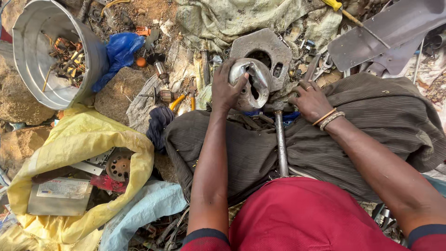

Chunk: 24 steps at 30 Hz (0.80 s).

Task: The person sits on the ground and uses a hammer and chisel to strike and shape a metal component. They repeatedly reposition the object, inspect it, and continue hammering to modify its form.

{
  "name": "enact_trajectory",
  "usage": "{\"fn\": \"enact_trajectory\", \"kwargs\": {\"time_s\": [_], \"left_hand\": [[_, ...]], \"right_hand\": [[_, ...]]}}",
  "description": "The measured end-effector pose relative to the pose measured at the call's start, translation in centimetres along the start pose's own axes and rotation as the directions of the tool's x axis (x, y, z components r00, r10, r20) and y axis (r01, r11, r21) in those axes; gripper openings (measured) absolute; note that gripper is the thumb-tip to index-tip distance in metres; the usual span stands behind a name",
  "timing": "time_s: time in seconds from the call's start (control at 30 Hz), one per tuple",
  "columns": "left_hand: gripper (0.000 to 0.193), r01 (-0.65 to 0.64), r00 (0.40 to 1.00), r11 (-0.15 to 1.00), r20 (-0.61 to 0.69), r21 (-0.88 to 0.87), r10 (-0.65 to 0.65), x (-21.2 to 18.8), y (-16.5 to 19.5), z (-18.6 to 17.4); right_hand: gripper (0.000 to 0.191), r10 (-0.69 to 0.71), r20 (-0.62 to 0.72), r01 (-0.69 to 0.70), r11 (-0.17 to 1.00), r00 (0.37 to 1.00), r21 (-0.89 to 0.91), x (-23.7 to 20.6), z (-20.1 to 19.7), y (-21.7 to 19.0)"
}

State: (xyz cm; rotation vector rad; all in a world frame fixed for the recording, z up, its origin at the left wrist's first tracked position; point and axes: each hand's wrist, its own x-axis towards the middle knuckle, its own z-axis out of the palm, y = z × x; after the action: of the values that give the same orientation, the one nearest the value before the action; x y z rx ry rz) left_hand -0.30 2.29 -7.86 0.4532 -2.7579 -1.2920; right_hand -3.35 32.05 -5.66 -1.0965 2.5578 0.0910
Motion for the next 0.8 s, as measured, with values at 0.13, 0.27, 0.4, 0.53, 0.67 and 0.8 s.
{"fn": "enact_trajectory", "kwargs": {"time_s": [0.13, 0.27, 0.4, 0.53, 0.67, 0.8], "left_hand": [[0.091, 0.335, 0.924, 0.895, -0.083, -0.293, -0.373, -1.3, 1.3, 0.6], [0.088, 0.396, 0.895, 0.848, -0.058, -0.353, -0.442, -1.3, 2.9, 0.7], [0.076, 0.466, 0.869, 0.837, -0.029, -0.286, -0.494, 2.7, 5.6, 2.1], [0.060, 0.217, 0.965, 0.971, -0.129, -0.099, -0.228, 4.9, 6.8, 3.5], [0.051, 0.059, 0.995, 0.996, -0.077, -0.062, -0.063, 4.6, 5.9, 3.8], [0.048, 0.090, 0.989, 0.994, -0.113, -0.065, -0.097, 4.7, 5.6, 4.1]], "right_hand": [[0.040, 0.323, 0.456, -0.499, 0.795, 0.829, 0.344, -1.8, -1.8, -4.0], [0.062, 0.218, 0.523, -0.423, 0.850, 0.824, 0.313, -5.2, -0.6, -8.7], [0.062, 0.190, 0.279, -0.297, 0.857, 0.941, 0.420, -6.5, 2.2, -10.1], [0.050, 0.284, 0.554, -0.584, 0.029, 0.783, 0.811, -5.2, 2.5, -7.9], [0.048, 0.193, 0.629, -0.479, -0.496, 0.753, 0.725, -5.6, 0.2, -6.5], [0.073, 0.474, 0.447, -0.433, -0.145, 0.759, 0.890, -9.8, -3.1, -6.8]]}}
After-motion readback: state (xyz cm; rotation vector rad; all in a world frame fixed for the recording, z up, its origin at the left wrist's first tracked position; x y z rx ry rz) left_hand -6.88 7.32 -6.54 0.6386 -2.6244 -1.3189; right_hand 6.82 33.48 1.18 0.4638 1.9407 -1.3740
